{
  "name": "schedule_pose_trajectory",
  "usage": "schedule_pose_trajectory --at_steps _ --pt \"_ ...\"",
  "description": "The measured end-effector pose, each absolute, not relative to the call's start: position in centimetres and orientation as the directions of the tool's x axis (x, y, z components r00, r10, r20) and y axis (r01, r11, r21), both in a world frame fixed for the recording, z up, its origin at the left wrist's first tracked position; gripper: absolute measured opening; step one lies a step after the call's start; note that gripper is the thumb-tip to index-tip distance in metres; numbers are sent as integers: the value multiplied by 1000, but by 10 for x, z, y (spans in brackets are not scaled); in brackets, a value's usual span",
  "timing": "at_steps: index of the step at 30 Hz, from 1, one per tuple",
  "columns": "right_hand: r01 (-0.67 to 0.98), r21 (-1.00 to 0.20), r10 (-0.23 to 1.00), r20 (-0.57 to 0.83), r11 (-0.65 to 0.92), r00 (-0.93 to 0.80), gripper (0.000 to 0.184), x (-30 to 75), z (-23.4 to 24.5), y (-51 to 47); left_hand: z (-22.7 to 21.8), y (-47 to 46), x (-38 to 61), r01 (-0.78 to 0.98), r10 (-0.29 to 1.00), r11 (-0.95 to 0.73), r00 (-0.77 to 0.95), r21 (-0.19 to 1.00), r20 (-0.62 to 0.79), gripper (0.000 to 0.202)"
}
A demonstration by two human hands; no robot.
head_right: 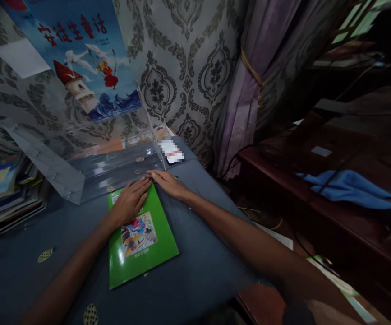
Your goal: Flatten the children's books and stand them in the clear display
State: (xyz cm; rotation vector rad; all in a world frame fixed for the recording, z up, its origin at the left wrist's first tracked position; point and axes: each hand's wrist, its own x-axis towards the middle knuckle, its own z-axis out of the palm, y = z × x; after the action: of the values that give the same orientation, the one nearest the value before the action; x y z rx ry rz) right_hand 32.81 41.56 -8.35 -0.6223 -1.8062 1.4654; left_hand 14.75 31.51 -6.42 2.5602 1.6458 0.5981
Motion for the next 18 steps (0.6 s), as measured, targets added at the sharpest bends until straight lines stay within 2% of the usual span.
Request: schedule_pose_trajectory --at_steps 8,11,14,18 --pt "-58 -959 736 250 276 -629 47 328 -85 416 -65 315 148 859 876 -447 363 250 317 42" --pt "-36 -950 736 262 309 -624 52 329 -85 417 -65 315 148 864 877 -440 355 243 324 41" --pt "23 -916 722 299 399 -624 55 333 -82 416 -65 315 148 865 872 -446 363 229 330 40" --pt "141 -820 681 350 555 -643 51 340 -76 411 -64 315 147 865 857 -467 391 186 335 39"
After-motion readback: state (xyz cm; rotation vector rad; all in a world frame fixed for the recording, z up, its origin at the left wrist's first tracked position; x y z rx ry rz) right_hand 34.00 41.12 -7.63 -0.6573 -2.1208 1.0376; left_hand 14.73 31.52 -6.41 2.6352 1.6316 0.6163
